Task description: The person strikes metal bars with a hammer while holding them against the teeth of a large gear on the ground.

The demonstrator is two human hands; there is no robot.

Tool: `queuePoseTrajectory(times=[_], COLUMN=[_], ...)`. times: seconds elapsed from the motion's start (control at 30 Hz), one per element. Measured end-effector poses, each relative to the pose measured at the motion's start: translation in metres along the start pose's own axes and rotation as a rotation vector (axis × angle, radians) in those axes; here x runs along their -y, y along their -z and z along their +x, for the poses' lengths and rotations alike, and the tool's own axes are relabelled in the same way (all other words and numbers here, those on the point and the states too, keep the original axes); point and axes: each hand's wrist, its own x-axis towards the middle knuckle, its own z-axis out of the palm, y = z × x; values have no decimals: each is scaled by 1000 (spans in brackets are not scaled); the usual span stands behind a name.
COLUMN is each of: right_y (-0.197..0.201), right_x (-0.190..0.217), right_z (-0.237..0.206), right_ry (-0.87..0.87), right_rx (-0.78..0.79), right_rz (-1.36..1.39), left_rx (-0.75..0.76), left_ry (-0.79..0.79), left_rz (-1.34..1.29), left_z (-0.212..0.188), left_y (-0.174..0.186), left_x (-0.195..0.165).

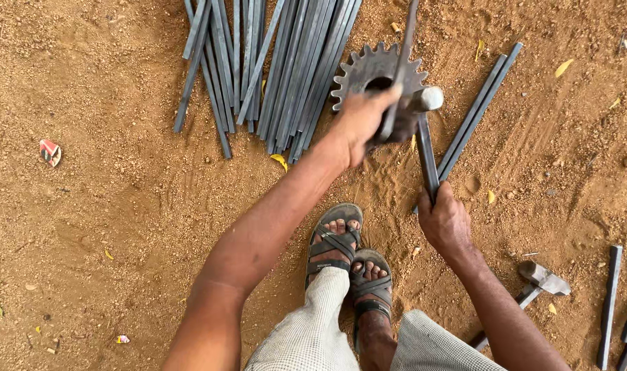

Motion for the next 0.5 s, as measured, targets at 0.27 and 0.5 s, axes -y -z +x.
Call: queuePoseTrajectory(times=[0.27, 0.5], right_y=[14, 49], right_x=[6, 36], right_z=[-11, -47], right_ry=[42, 311], right_rx=[-9, -215], right_rz=[81, 253], left_rx=[-106, -156], left_ry=[-103, -85], left_rz=[828, 592], left_z=[-3, 4], left_y=[72, 89], left_x=[138, 173])
